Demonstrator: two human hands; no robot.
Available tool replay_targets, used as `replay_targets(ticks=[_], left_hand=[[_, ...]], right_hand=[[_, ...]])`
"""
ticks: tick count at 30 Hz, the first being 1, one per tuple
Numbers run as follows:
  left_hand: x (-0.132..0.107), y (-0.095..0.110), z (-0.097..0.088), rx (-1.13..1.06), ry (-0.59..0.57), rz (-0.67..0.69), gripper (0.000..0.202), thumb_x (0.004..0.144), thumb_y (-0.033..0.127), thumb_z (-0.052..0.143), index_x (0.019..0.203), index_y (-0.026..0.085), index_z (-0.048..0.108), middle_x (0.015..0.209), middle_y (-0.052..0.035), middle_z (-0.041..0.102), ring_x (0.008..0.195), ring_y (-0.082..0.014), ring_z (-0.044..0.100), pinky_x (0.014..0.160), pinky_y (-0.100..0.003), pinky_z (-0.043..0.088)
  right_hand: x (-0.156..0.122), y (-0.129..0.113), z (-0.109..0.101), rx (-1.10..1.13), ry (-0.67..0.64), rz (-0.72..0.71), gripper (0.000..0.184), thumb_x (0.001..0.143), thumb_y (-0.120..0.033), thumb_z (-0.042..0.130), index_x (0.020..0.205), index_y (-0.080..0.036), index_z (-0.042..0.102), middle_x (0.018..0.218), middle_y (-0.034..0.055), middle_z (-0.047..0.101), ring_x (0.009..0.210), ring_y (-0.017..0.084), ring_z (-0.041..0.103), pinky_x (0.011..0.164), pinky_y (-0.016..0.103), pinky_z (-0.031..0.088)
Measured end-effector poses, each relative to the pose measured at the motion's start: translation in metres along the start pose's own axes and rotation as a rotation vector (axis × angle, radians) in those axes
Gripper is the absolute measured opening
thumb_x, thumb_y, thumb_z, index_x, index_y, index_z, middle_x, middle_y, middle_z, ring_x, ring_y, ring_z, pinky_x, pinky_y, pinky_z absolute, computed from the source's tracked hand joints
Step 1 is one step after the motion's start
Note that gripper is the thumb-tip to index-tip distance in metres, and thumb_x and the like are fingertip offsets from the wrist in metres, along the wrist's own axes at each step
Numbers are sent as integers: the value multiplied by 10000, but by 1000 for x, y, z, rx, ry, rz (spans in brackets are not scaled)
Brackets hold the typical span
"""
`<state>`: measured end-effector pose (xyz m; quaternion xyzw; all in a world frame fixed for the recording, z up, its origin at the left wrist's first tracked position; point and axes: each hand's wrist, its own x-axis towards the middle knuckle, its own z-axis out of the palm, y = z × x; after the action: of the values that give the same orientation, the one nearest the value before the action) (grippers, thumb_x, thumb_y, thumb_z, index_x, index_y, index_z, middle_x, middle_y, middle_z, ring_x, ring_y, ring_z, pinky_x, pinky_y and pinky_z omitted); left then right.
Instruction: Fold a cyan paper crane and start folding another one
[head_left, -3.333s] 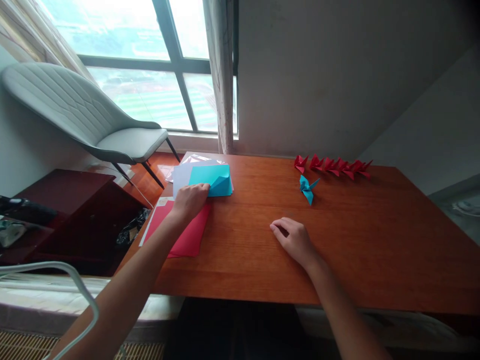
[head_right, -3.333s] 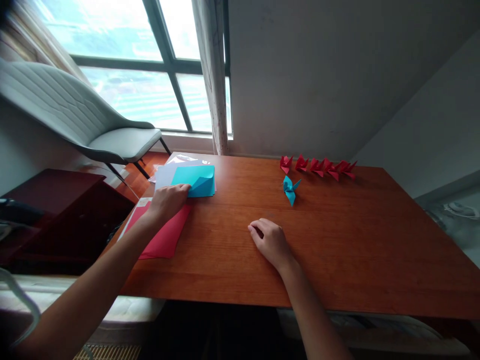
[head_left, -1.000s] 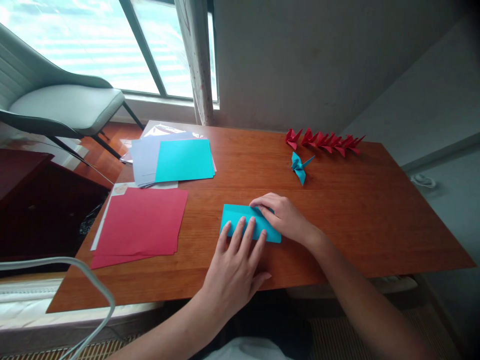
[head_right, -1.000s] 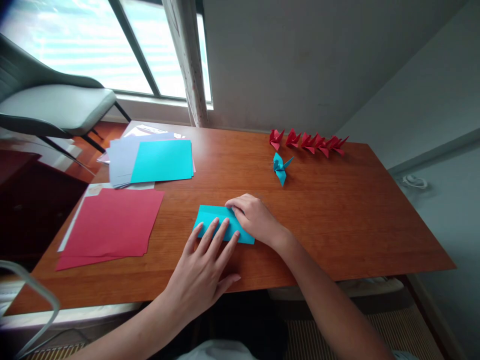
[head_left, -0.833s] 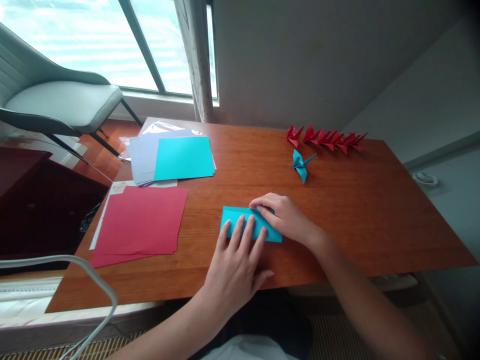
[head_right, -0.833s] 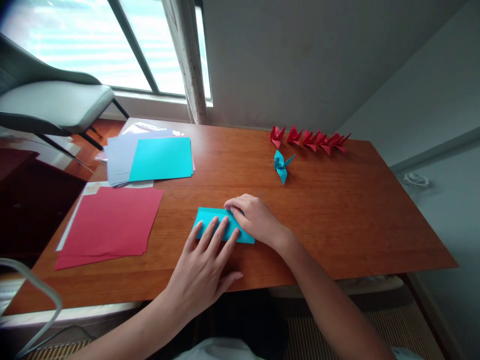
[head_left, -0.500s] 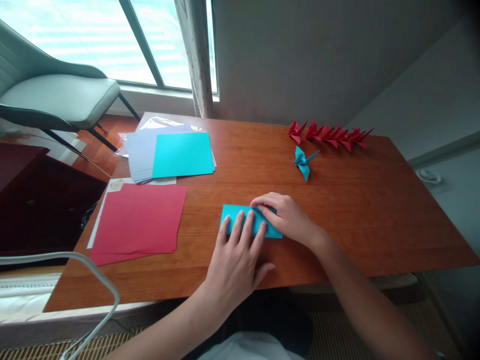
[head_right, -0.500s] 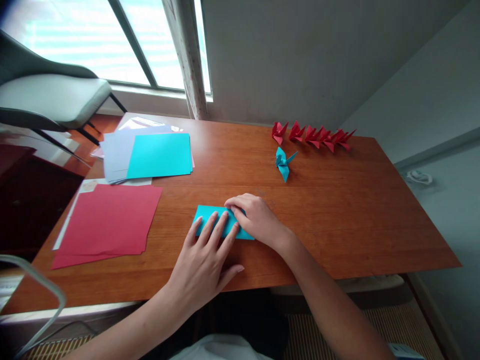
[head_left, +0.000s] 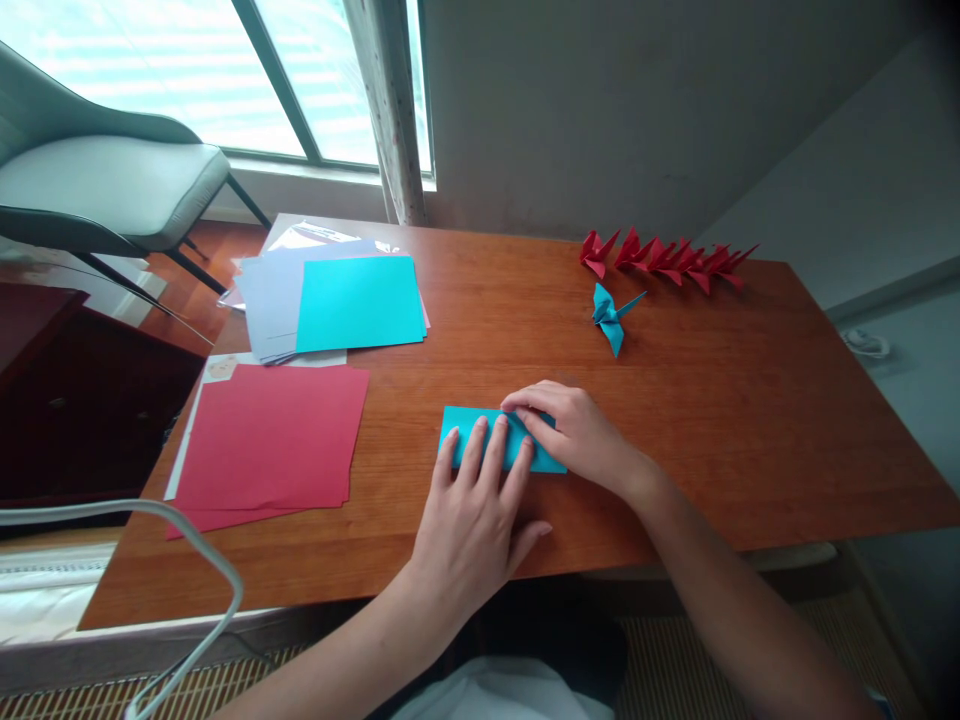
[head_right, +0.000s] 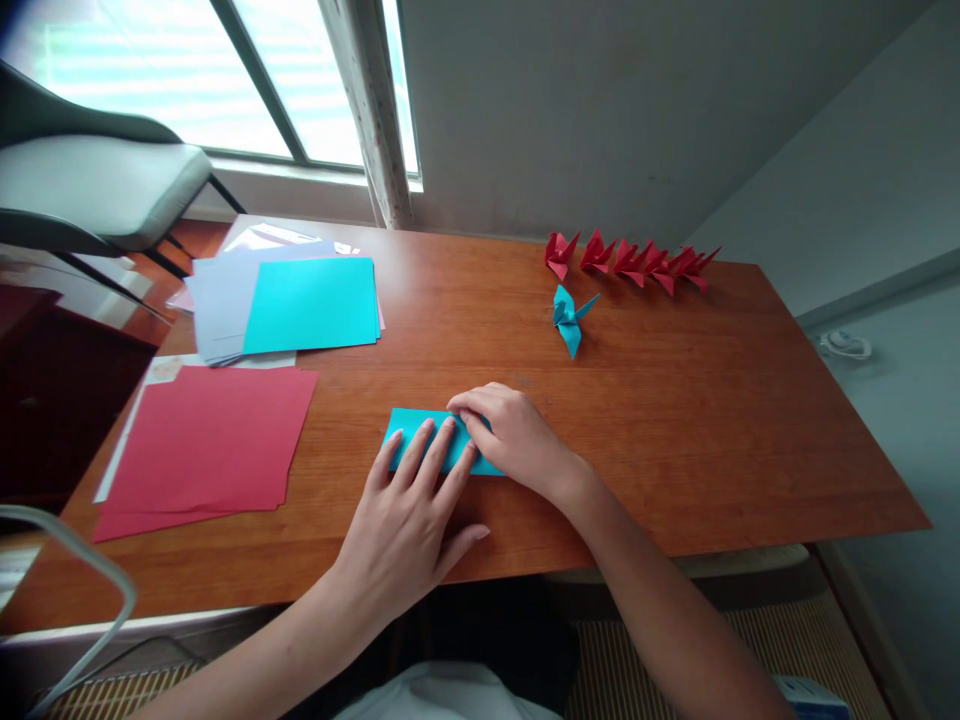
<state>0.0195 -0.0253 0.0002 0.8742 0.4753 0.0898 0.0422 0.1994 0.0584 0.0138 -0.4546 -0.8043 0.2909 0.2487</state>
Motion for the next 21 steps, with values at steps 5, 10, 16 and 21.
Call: replay_targets(ticks=[5, 10, 16, 21], left_hand=[[1, 2, -3, -21, -23, -21, 757, 936, 645, 505, 1531, 179, 461, 1602, -153, 417, 1504, -357, 342, 1228, -554, 206], [1, 2, -3, -45, -28, -38, 736, 922, 648, 531, 1520, 219, 483, 1605, -140, 415, 1483, -382, 373, 1205, -574, 251], [0, 2, -2, -67, -25, -44, 733, 912, 644, 554, 1512, 226, 496, 1609, -147, 404, 1486, -392, 366, 1199, -585, 269], [1, 3, -1, -64, -40, -44, 725, 917, 641, 547, 1505, 219, 505, 1619, -152, 379, 1487, -400, 363, 1194, -597, 276]], right_hand=[[2, -3, -2, -6, -19, 10, 208, 967, -119, 545, 1036, -187, 729, 1050, 65, 781, 999, 201, 707, 919, 345, 550], [-4, -5, -14, -215, -50, 63, 193, 953, -125, 571, 1076, -165, 714, 1105, 79, 756, 1051, 237, 678, 976, 384, 521], [-21, -18, -26, -557, -141, 248, 343, 897, -231, 695, 1232, -164, 665, 1181, 117, 710, 1115, 306, 640, 984, 437, 511], [-17, -25, -20, -568, -202, 300, 284, 889, -238, 701, 1157, -146, 680, 1089, 120, 711, 1069, 307, 637, 935, 428, 520]])
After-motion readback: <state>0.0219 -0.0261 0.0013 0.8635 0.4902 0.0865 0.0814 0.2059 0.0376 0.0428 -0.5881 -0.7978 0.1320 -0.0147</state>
